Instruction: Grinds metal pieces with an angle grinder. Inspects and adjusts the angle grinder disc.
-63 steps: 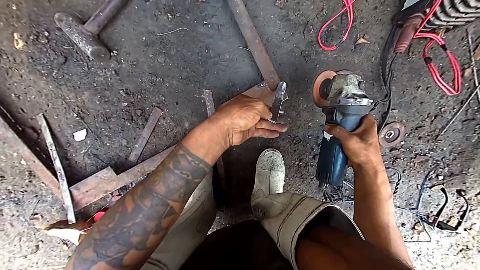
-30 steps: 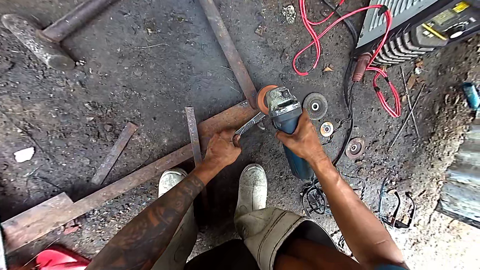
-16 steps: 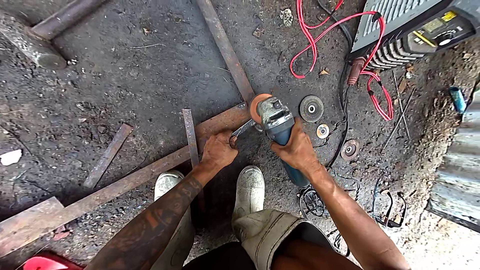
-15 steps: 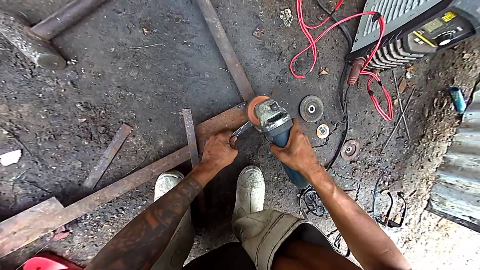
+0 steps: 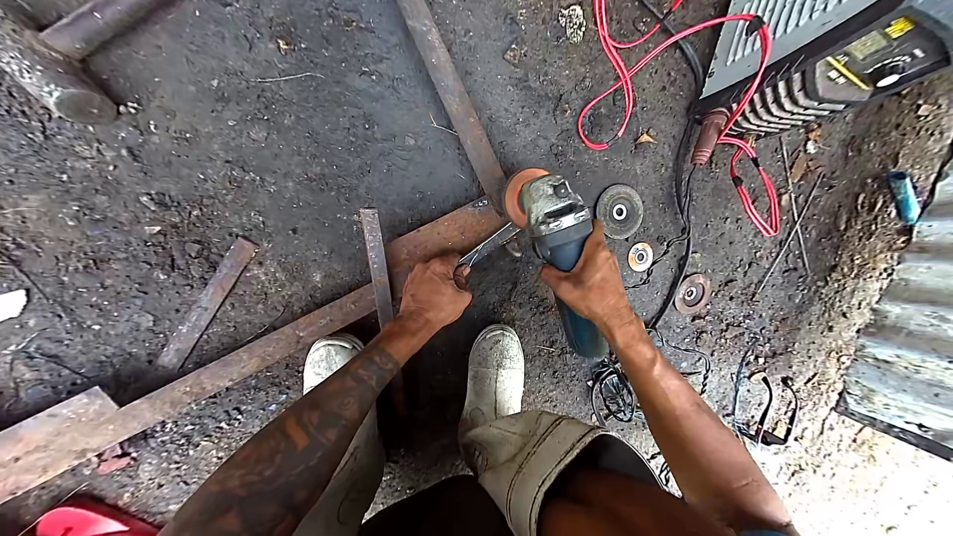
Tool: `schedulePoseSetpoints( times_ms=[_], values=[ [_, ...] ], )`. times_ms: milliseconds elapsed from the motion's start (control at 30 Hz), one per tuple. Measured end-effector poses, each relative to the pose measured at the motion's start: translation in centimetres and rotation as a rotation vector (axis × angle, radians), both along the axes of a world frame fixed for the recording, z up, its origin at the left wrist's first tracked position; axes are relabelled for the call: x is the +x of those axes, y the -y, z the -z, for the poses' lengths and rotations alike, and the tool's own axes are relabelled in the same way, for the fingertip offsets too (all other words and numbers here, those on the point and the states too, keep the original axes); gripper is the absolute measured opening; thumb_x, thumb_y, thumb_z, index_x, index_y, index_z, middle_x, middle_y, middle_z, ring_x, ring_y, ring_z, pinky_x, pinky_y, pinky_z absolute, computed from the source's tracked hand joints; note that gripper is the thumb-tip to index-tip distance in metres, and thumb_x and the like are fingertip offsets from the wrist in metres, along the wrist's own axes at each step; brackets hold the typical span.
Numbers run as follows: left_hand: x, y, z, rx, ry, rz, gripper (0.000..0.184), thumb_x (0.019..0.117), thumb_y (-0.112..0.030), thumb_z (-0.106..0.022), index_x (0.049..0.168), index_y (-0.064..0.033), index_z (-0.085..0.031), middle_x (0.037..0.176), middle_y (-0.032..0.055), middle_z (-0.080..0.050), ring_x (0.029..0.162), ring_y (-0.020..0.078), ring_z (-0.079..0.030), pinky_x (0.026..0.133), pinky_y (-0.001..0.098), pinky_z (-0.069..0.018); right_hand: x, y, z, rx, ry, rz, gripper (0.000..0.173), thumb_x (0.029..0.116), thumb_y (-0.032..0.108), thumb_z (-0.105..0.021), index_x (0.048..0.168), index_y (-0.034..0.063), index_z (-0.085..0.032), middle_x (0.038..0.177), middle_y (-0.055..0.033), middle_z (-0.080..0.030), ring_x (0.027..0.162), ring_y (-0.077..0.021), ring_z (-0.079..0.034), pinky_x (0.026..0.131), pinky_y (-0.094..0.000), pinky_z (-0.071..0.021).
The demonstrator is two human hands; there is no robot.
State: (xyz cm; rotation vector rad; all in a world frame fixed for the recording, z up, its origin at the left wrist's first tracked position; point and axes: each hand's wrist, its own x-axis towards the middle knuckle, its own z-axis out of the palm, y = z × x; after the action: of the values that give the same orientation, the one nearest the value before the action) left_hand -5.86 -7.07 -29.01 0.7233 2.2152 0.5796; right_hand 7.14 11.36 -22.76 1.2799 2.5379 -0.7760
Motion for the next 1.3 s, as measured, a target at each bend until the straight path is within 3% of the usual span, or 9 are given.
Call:
schedulePoseSetpoints(
  times_ms=[200, 400, 600, 733, 933, 1067, 1167, 1300],
  values=[
    [-0.4, 0.0, -0.1, 0.013, 0.011, 0.002, 0.023, 0.1047, -0.023, -0.056, 0.093, -0.0068, -0.068, 0.080, 0.0140, -0.067, 0.079, 0.0328, -0.068, 0.070, 0.0554, -0.0530, 0.8, 1.3, 0.0, -0.035, 0.003, -0.059, 0.084, 0.0740, 0.032, -0.085, 0.140, 0.0040, -0.042, 0.089, -0.0136, -0.069, 0.082, -0.0318, -0.071, 0.070, -0.0554, -0.0572],
    [-0.4, 0.2, 0.0, 0.013, 0.018, -0.002, 0.024, 0.1046, -0.024, -0.056, 0.092, -0.0075, -0.067, 0.079, 0.0126, -0.066, 0.077, 0.0312, -0.067, 0.068, 0.0537, -0.0519, 0.3, 0.3, 0.4, -0.009, -0.014, 0.029, 0.088, 0.0764, 0.030, -0.084, 0.145, 0.0018, -0.038, 0.091, -0.0173, -0.069, 0.082, -0.0349, -0.071, 0.070, -0.0574, -0.0563],
    [-1.5, -0.2, -0.4, 0.007, 0.093, 0.010, 0.025, 0.1061, -0.022, -0.054, 0.095, -0.0058, -0.070, 0.083, 0.0138, -0.067, 0.081, 0.0312, -0.067, 0.073, 0.0545, -0.0517, 0.9, 2.1, 0.4, -0.027, -0.014, -0.070, 0.079, 0.0749, 0.032, -0.083, 0.138, 0.0020, -0.045, 0.087, -0.0144, -0.069, 0.081, -0.0332, -0.072, 0.070, -0.0560, -0.0568],
    [-2.1, -0.1, -0.8, -0.004, 0.210, 0.011, 0.029, 0.1086, -0.023, -0.050, 0.094, -0.0054, -0.068, 0.083, 0.0122, -0.064, 0.079, 0.0279, -0.064, 0.074, 0.0509, -0.0502, 0.3, 0.9, 0.5, -0.022, -0.007, 0.009, 0.087, 0.0754, 0.030, -0.085, 0.144, 0.0017, -0.039, 0.091, -0.0172, -0.069, 0.083, -0.0354, -0.071, 0.071, -0.0585, -0.0562],
    [-2.1, 0.0, -0.3, 0.008, 0.319, -0.037, 0.033, 0.1098, -0.026, -0.048, 0.091, -0.0056, -0.066, 0.078, 0.0105, -0.059, 0.073, 0.0243, -0.058, 0.069, 0.0455, -0.0480, 1.2, 2.5, 0.2, -0.042, -0.002, -0.083, 0.077, 0.0758, 0.033, -0.081, 0.138, 0.0024, -0.046, 0.087, -0.0133, -0.070, 0.083, -0.0318, -0.072, 0.072, -0.0549, -0.0570],
    [-1.9, 0.5, 0.1, 0.027, 0.326, -0.051, 0.034, 0.1096, -0.026, -0.049, 0.088, -0.0058, -0.066, 0.074, 0.0103, -0.058, 0.066, 0.0229, -0.057, 0.062, 0.0429, -0.0469, 0.6, 1.8, 0.3, -0.029, 0.009, -0.019, 0.083, 0.0765, 0.031, -0.084, 0.142, 0.0004, -0.042, 0.090, -0.0175, -0.070, 0.083, -0.0361, -0.071, 0.072, -0.0592, -0.0560],
    [-1.7, 0.2, -0.2, 0.017, 0.377, -0.076, 0.034, 0.1103, -0.026, -0.047, 0.091, -0.0054, -0.065, 0.077, 0.0102, -0.057, 0.070, 0.0226, -0.055, 0.065, 0.0423, -0.0461, 0.4, 1.4, 0.2, -0.013, 0.009, 0.012, 0.087, 0.0752, 0.030, -0.084, 0.144, 0.0015, -0.039, 0.089, -0.0162, -0.069, 0.082, -0.0347, -0.071, 0.071, -0.0578, -0.0565],
    [-1.5, 0.1, -0.1, 0.024, 0.437, -0.114, 0.032, 0.1106, -0.025, -0.046, 0.101, -0.0040, -0.069, 0.088, 0.0126, -0.063, 0.080, 0.0240, -0.060, 0.073, 0.0442, -0.0490, 1.0, 2.9, -0.1, -0.023, 0.030, -0.083, 0.078, 0.0768, 0.033, -0.080, 0.140, 0.0026, -0.045, 0.089, -0.0139, -0.070, 0.084, -0.0328, -0.072, 0.073, -0.0556, -0.0570]
  ],
)
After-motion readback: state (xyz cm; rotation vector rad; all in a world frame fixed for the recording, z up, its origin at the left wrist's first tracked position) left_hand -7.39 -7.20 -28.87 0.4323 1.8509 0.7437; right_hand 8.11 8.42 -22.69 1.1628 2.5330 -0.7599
